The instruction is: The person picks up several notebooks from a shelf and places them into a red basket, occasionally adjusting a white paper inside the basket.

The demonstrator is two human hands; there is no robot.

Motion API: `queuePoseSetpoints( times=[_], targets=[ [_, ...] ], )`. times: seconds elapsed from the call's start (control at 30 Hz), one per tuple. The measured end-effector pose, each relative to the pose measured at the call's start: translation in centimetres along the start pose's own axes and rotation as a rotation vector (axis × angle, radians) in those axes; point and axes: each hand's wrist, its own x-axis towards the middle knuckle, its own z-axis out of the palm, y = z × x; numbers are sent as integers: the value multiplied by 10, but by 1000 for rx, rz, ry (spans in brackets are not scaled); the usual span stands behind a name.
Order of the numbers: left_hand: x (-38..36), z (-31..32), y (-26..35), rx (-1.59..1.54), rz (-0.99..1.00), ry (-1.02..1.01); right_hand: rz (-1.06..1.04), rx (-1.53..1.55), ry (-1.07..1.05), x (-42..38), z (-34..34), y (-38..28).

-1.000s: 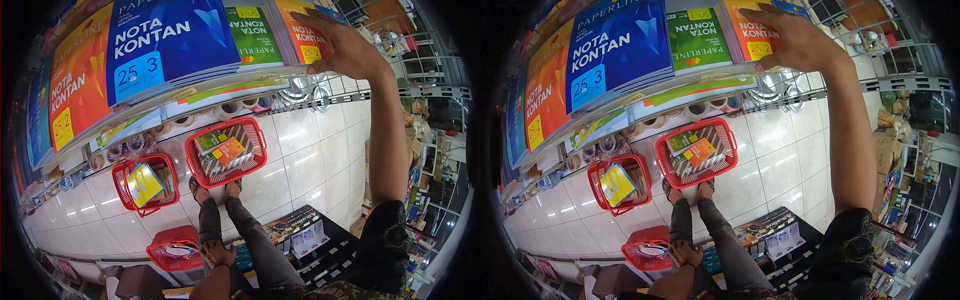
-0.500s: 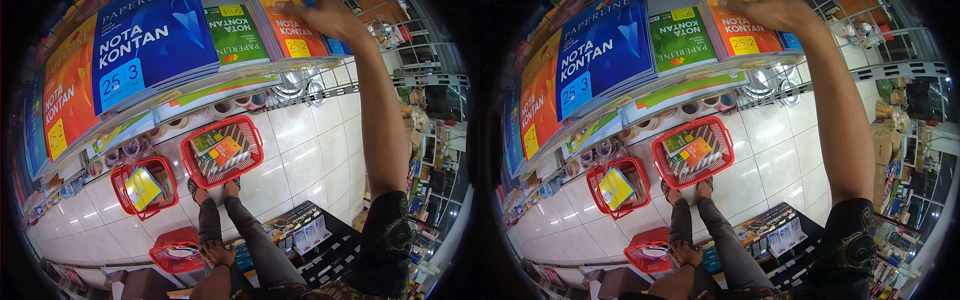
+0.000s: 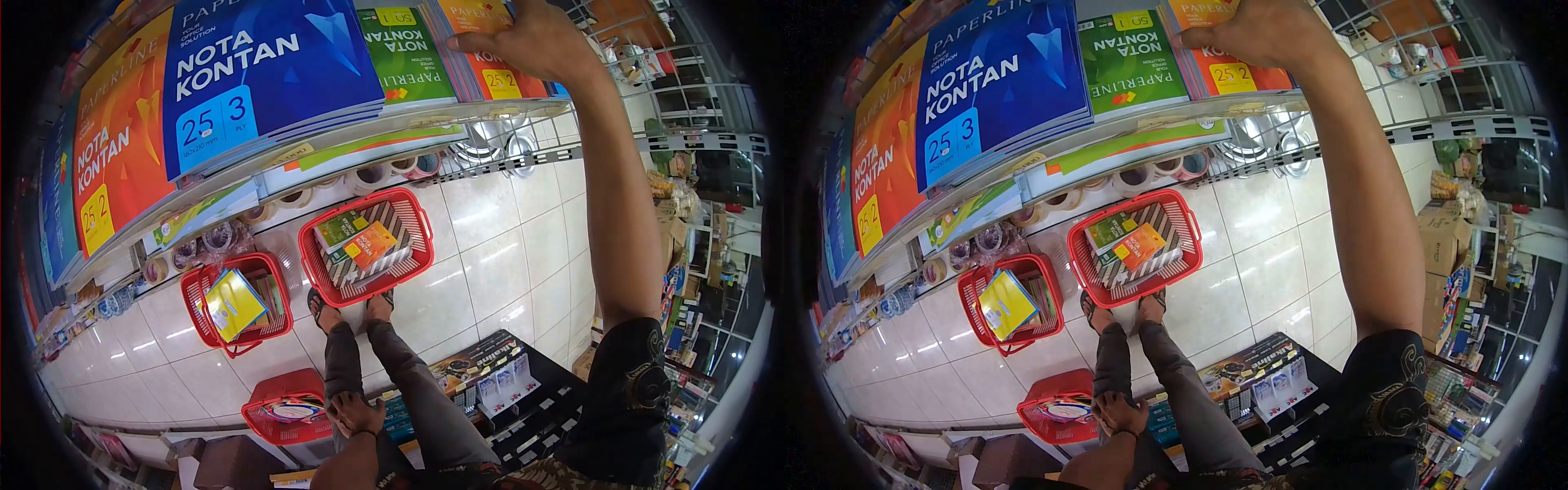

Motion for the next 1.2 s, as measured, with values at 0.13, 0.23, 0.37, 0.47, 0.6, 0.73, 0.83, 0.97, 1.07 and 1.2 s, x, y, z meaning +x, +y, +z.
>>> queuePoseSetpoints(
  times=[0.13, 0.23, 0.37, 0.47, 0.6, 0.73, 0.83, 0.97, 1.07, 1.2],
  targets=[
    [1, 9, -3, -15, 10, 31, 65, -47, -28, -1, -2, -7],
    [1, 8, -3, -42, -4, 17, 92, -18, -64, -3, -8, -13],
    [2, 2, -2, -26, -13, -26, 95, -19, -5, -2, -2, -9],
    [3, 1, -2, -5, -16, -27, 57, -26, 27, 0, 2, -4],
    [4, -3, -2, -6, -16, -53, 57, 24, 30, 0, 3, -2],
    [2, -14, 2, -42, -36, -64, 73, 3, 58, -2, 4, -3],
    [2, -21, 3, -26, -40, -71, 73, 2, 91, -5, 3, -7],
    [3, -22, 1, -17, -32, -57, 95, -10, 79, -1, 7, -6],
    [3, -20, -1, 0, -16, -50, 100, -39, 76, -10, -2, -20],
    [6, -15, -5, 7, -17, -83, 165, -21, -1, -10, -7, -27]
  ],
)
